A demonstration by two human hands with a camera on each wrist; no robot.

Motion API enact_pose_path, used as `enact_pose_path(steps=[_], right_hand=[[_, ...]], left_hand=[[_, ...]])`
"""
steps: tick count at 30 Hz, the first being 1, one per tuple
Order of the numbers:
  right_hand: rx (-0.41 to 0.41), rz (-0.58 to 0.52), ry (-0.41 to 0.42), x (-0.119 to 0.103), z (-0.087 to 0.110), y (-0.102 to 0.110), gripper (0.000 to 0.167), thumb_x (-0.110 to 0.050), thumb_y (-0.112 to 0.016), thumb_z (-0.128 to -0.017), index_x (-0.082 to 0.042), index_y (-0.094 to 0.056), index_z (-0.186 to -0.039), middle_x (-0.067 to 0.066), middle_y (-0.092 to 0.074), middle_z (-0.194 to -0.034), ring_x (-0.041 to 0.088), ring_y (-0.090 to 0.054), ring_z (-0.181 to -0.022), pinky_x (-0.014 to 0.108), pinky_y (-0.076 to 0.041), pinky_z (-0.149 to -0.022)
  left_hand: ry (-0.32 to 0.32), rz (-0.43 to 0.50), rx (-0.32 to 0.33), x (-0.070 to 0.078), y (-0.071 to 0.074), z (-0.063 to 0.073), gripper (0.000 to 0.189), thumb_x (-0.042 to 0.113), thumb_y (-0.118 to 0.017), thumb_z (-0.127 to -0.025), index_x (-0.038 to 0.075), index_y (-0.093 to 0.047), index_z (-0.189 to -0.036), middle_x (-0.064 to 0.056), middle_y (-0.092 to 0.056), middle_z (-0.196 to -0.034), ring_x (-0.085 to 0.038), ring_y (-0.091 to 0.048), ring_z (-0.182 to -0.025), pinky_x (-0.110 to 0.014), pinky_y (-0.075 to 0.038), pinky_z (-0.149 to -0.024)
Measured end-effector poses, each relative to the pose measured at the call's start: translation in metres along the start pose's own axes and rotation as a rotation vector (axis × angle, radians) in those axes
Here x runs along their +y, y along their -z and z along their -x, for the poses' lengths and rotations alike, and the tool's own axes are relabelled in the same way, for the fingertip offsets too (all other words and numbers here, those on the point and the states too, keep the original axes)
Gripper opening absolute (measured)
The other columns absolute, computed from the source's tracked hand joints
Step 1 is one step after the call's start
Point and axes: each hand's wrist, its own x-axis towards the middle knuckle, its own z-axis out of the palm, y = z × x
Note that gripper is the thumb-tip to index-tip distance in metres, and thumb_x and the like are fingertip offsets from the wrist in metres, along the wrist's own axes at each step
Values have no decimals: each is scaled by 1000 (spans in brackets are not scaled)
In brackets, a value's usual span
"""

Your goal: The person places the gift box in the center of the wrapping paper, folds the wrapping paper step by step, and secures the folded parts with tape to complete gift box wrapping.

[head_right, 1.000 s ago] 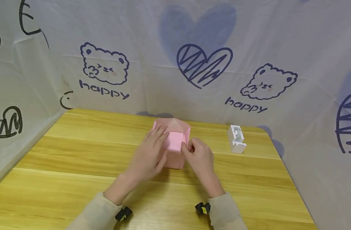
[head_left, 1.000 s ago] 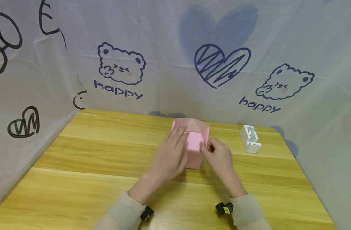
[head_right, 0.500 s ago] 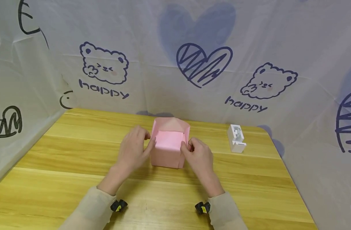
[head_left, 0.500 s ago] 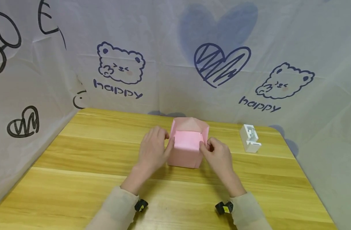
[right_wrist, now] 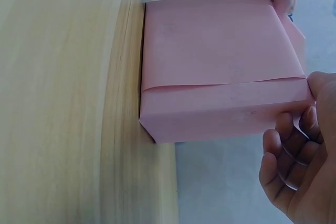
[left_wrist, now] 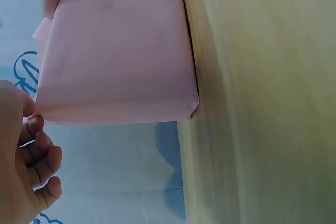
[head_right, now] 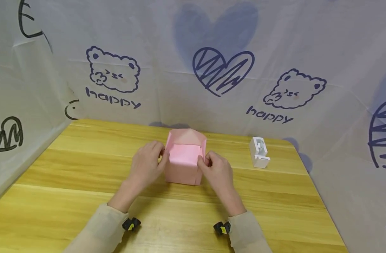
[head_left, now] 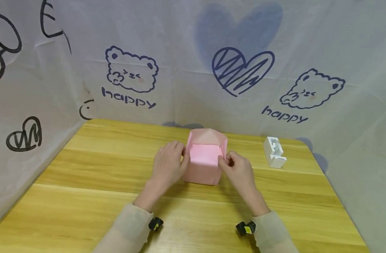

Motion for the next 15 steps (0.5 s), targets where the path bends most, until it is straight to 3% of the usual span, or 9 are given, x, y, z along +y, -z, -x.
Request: enact_pose_path(steps=[15], right_hand=[[-10,-14,4,1,-1,2,33,-27,-69,-99,-14,-52,-74,-1,-51,-64,16,-49,-62,24,-36,-54]], left_hand=[[49,28,3,0,0,-16,27,22,-57,-104,12,-60,-79,-1,-59,-74,-21,-54,-65,-37,-45,-55]])
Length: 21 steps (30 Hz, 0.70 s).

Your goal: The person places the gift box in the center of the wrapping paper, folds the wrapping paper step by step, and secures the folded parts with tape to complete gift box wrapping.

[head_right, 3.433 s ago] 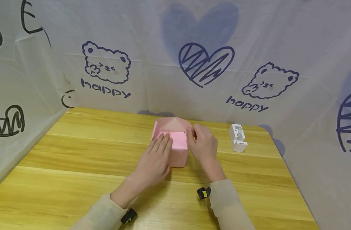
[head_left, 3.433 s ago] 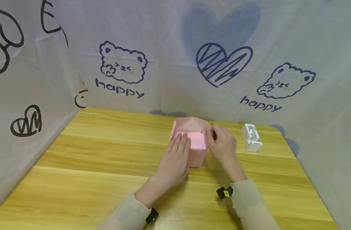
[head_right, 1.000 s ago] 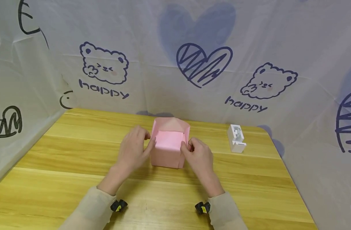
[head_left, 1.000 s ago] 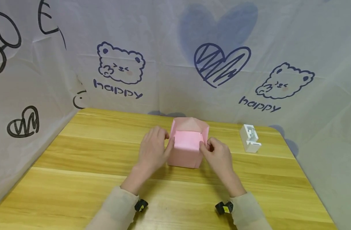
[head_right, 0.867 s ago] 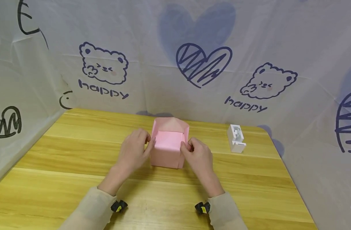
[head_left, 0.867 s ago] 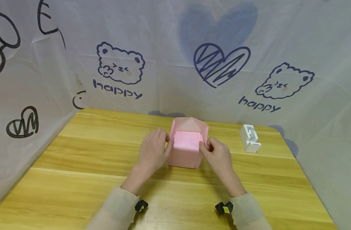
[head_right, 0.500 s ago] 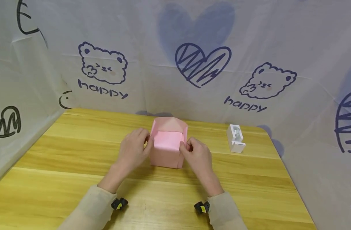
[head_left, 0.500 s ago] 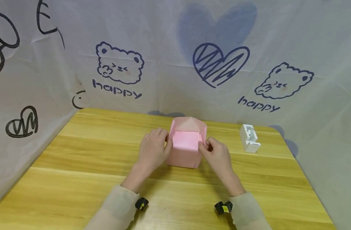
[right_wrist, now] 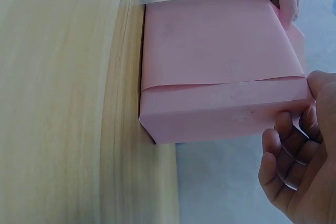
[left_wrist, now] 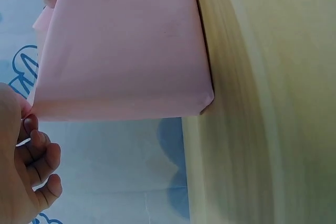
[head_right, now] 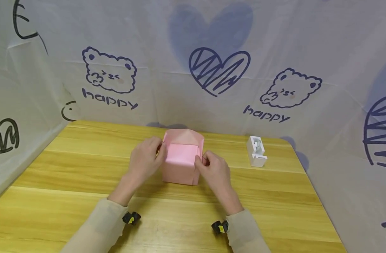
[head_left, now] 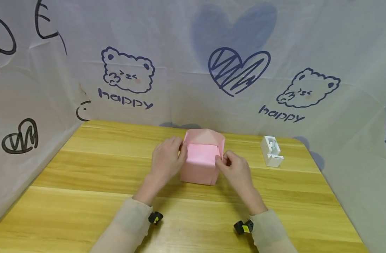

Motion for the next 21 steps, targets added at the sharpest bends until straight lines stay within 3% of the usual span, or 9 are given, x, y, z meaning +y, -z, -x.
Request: enact_pose_path(steps=[15,21], right_hand=[[-27,1,-23,-1,-1,0,33,-27,-69,-99,-13,-52,-75,0,-51,-66,16,-49,-64,25,-38,-55],[-21,4,-27,0,0,0,33,-26,-70,-99,-13,-52,-75,1,-51,-66,17,-49,-65,25,-37,-56]], left_hand=[[-4,-11,8,-2,2,-14,35,26,-54,-107,12,-59,-75,0,-55,-68,-19,-50,-62,-32,-42,-53],[-55,-31,20,-4,3,-20,35,24,-55,-107,12,-57,-74,-1,-56,-69,-21,-52,-63,-35,-43,-54]])
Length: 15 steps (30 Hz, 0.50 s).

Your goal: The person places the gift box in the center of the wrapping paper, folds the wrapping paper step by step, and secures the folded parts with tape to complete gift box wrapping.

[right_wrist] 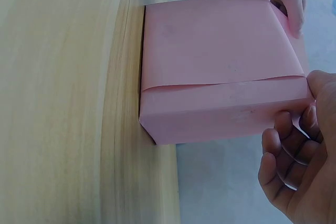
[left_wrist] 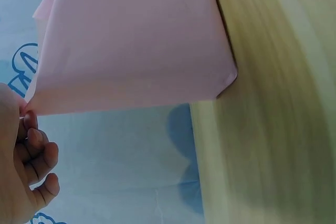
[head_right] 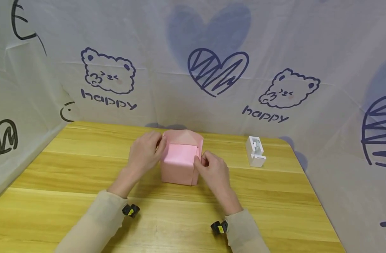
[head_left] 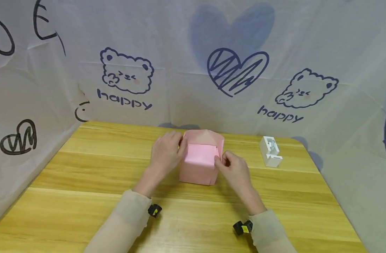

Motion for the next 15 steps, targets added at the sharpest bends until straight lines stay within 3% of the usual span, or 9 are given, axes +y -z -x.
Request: enact_pose_path(steps=[8,15], right_hand=[[-3,-4,-6,0,0,0,33,-27,-69,-100,-13,-52,-75,0,-51,-66,16,-49,-64,25,-36,-56],[1,-11,-3,1,0,-1,33,-27,-69,-100,-13,-52,-75,0,-51,-66,16,-49,-64,25,-37,-56]], left_hand=[[-131,-95,42,-5,3,-9,34,22,-56,-105,7,-61,-75,-4,-57,-69,-24,-52,-61,-35,-42,-53],[-163,-141,7,-6,7,-15,31,21,-54,-105,5,-67,-82,-6,-64,-74,-25,-57,-67,-35,-46,-58]])
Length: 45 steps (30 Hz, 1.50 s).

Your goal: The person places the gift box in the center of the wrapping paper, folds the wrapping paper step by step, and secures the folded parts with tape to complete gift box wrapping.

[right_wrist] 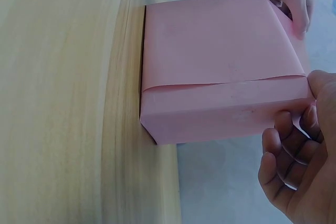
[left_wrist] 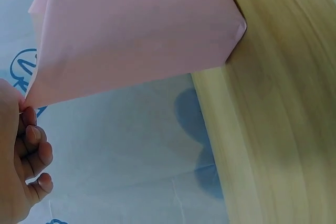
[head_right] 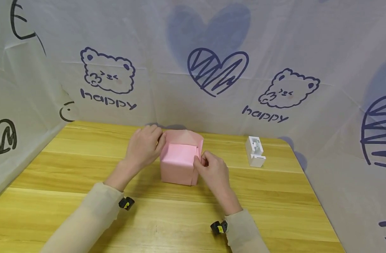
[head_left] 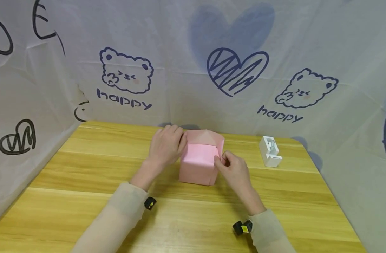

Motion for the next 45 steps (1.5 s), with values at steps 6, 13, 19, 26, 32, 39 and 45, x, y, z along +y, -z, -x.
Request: enact_pose_path(steps=[6,13,19,26,32,39,45], right_hand=[[17,-7,22,1,-1,0,33,-25,-70,-98,-13,-52,-74,0,-50,-64,17,-49,-62,25,-36,-55],[9,-16,15,0,-1,1,33,-25,-71,-98,-13,-52,-74,0,-51,-65,17,-49,-63,26,-37,-56],[-2,-27,19,0,-1,1,32,-24,-70,-99,-12,-53,-75,0,-51,-65,17,-49,-63,25,-37,-56],[-1,-31,39,2,-1,1,33,-23,-71,-99,-13,-53,-73,-1,-51,-63,17,-49,-61,24,-37,-54],[18,-37,60,2,-2,1,34,-22,-72,-98,-13,-52,-72,-1,-50,-63,16,-48,-60,23,-36,-53],[17,-19,58,1,-1,2,33,-22,-72,-98,-12,-52,-73,0,-51,-64,17,-49,-61,24,-38,-54],[57,16,63,0,0,3,25,-24,-74,-97,-12,-58,-81,2,-57,-72,18,-52,-67,26,-43,-58]], left_hand=[[4,-33,-32,2,5,-2,28,24,-57,-106,6,-69,-87,-7,-67,-81,-26,-61,-74,-36,-45,-62],[34,-18,27,13,8,13,23,28,-66,-100,5,-65,-96,-8,-60,-88,-27,-58,-77,-37,-47,-64],[-65,38,114,35,12,31,21,18,-67,-94,2,-66,-106,-15,-64,-105,-33,-63,-91,-46,-56,-78],[-219,-28,-122,61,6,42,36,23,-65,-97,1,-65,-126,-14,-65,-131,-30,-62,-122,-44,-52,-106],[-211,-105,-316,76,4,49,56,31,-65,-99,-1,-57,-144,-17,-56,-150,-35,-50,-142,-48,-36,-122],[-172,-169,-415,83,-3,56,70,39,-64,-100,-1,-46,-154,-16,-45,-160,-34,-42,-148,-46,-35,-122],[-179,-206,-365,86,-4,58,72,40,-67,-97,-1,-47,-153,-16,-48,-158,-34,-46,-146,-46,-38,-120]])
